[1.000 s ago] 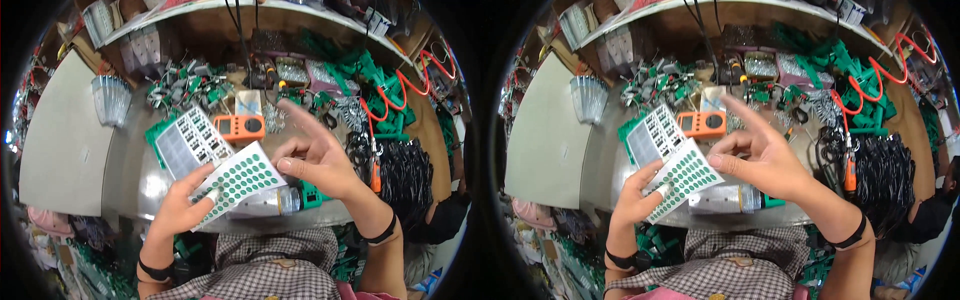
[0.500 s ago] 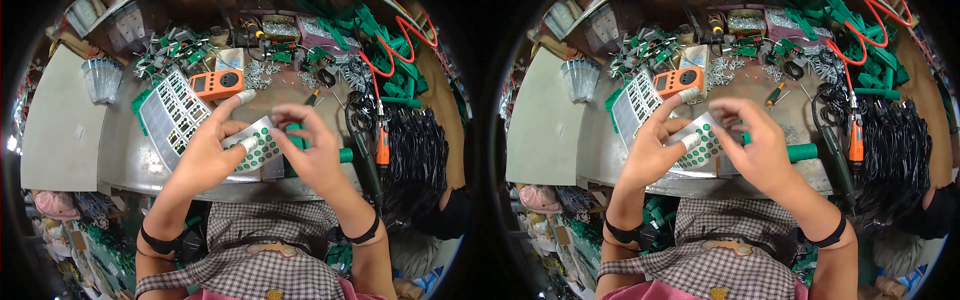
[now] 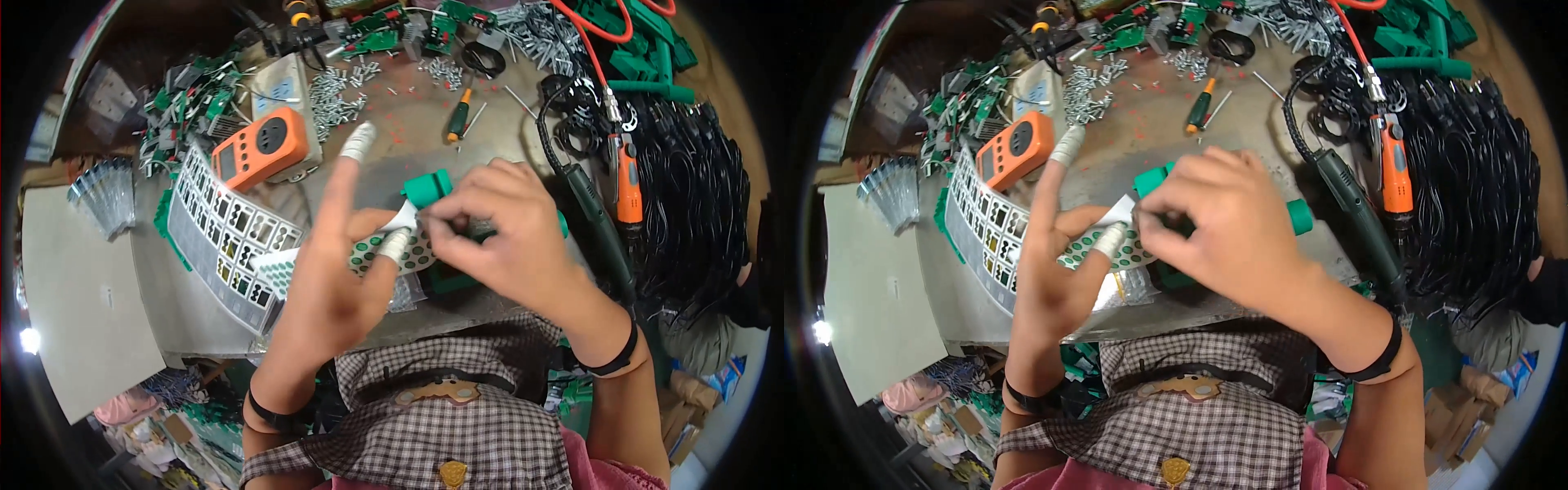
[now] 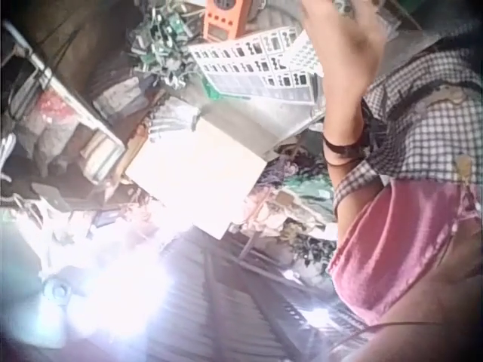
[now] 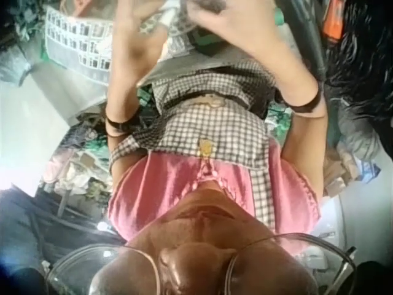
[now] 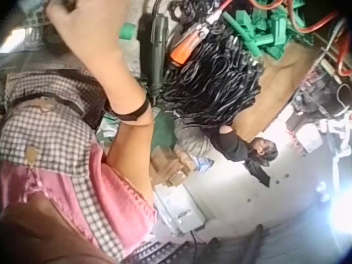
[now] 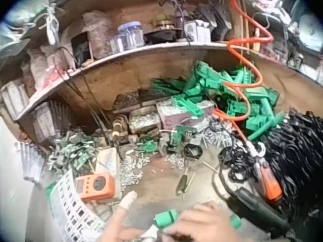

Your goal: Assembling the internal components and housing of a green handheld electronic device.

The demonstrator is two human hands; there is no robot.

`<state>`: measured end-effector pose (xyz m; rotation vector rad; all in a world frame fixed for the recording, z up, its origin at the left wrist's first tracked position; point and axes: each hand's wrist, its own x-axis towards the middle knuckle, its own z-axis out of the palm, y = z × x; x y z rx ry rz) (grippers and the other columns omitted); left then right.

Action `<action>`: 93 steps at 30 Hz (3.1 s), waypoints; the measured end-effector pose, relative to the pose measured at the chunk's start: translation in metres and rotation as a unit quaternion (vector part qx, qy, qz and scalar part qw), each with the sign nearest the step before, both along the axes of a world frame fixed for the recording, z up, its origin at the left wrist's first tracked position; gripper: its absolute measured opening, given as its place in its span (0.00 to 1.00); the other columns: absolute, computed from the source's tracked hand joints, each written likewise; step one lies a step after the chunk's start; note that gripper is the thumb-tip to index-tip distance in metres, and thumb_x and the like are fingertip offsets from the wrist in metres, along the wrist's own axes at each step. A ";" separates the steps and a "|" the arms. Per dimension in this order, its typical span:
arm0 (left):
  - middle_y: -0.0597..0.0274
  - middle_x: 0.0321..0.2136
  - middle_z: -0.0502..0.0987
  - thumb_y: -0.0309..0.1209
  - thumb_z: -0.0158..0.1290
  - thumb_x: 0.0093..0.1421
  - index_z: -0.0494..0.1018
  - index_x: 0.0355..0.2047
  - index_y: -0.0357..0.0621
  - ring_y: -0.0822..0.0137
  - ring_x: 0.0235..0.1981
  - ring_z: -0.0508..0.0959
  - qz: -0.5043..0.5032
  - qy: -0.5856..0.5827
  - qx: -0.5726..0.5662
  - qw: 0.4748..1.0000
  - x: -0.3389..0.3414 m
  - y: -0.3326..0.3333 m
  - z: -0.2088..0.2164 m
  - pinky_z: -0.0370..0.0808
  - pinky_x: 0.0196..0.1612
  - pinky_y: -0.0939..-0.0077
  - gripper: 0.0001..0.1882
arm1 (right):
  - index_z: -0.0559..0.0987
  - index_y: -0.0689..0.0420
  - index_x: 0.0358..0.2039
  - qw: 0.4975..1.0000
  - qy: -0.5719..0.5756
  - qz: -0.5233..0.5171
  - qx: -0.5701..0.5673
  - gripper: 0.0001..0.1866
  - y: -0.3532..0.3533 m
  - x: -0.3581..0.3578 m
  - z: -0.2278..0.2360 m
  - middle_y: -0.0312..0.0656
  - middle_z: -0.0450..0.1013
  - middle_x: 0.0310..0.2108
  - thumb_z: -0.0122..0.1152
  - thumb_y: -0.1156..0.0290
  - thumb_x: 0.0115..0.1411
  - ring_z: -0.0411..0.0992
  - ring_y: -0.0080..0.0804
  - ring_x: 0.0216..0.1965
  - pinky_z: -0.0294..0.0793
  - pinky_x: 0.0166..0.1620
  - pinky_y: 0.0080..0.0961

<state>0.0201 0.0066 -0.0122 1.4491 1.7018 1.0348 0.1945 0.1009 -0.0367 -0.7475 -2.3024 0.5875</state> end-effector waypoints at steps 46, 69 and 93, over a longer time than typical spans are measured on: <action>0.46 0.55 0.69 0.55 0.66 0.50 0.57 0.67 0.37 0.46 0.54 0.70 -0.111 0.248 0.085 0.959 0.004 -0.045 -0.047 0.64 0.60 0.51 0.53 | 0.79 0.57 0.51 0.984 -0.099 -0.121 0.083 0.31 0.192 -0.062 -0.036 0.48 0.74 0.46 0.75 0.56 0.48 0.71 0.49 0.51 0.70 0.54 0.43; 0.58 0.41 0.74 0.26 0.64 0.55 0.66 0.62 0.33 0.71 0.38 0.72 -0.051 -0.127 0.027 0.990 0.016 -0.019 0.027 0.70 0.41 0.78 0.34 | 0.61 0.58 0.67 0.983 -0.041 0.044 -0.176 0.35 -0.042 0.026 0.040 0.45 0.79 0.40 0.64 0.79 0.61 0.80 0.31 0.40 0.77 0.46 0.28; 0.55 0.45 0.80 0.27 0.66 0.45 0.78 0.48 0.39 0.54 0.47 0.78 -0.204 0.395 0.111 0.889 -0.009 -0.048 -0.009 0.75 0.42 0.70 0.26 | 0.82 0.62 0.40 0.701 0.044 -0.012 -0.712 0.14 -0.015 0.058 0.029 0.37 0.78 0.36 0.71 0.67 0.58 0.65 0.13 0.15 0.60 0.16 0.13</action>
